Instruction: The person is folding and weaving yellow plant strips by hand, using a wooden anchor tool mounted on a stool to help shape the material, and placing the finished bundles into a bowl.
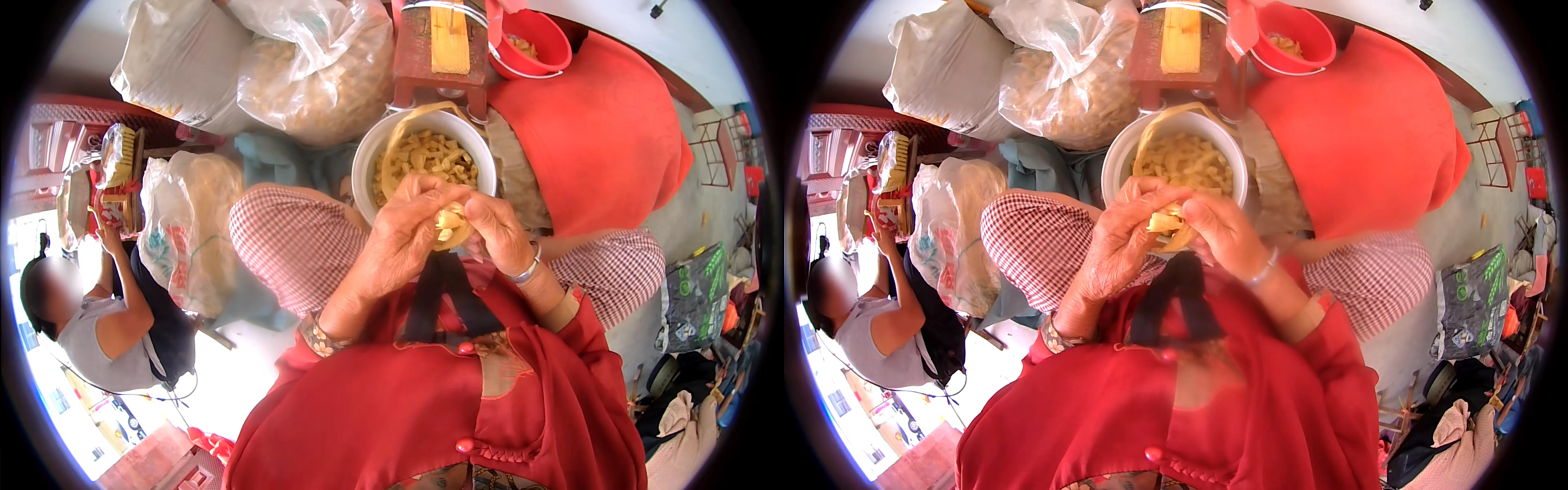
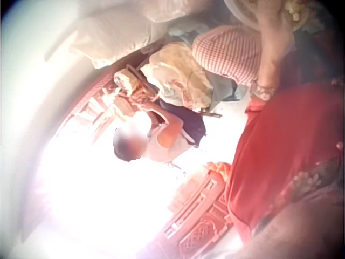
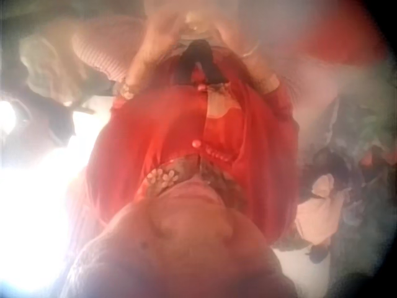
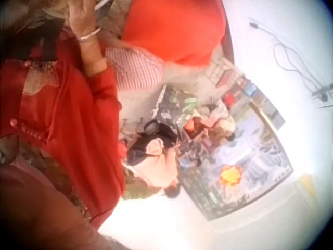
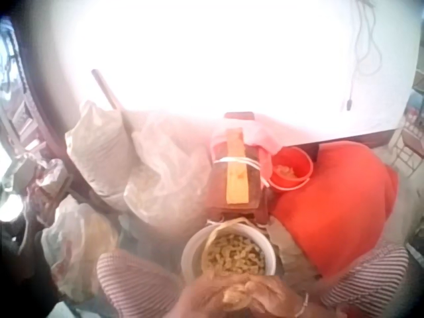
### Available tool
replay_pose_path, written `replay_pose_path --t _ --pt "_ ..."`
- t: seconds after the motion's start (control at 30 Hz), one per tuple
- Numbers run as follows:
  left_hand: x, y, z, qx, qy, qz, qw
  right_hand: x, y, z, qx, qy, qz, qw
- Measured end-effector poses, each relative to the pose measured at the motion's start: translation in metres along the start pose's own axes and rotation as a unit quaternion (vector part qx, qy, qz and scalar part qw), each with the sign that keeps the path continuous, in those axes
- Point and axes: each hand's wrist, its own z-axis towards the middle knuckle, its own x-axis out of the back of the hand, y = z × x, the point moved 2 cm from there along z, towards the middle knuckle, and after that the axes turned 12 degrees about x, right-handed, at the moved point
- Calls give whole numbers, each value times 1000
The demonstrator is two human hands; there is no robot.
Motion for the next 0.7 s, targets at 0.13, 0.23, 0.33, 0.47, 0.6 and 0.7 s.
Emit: replay_pose_path --t 0.13,0.23,0.33,0.47,0.6,0.7 --pt "-9 6 -5 60 16 -17 998 0 12 -2 12 36 -6 999" --pt "-16 4 -6 128 29 -71 989 -7 7 3 41 58 -46 996" --pt "-18 -5 -9 223 -1 -170 960 -4 13 4 84 90 -147 981" --pt "-19 -4 -13 277 -74 -491 822 -11 3 2 55 93 -4 994" --pt "-15 -11 -9 261 -97 -602 748 -4 9 -4 93 133 -68 984" --pt "-6 -12 -8 287 -41 -621 728 19 4 -20 79 154 -207 963"
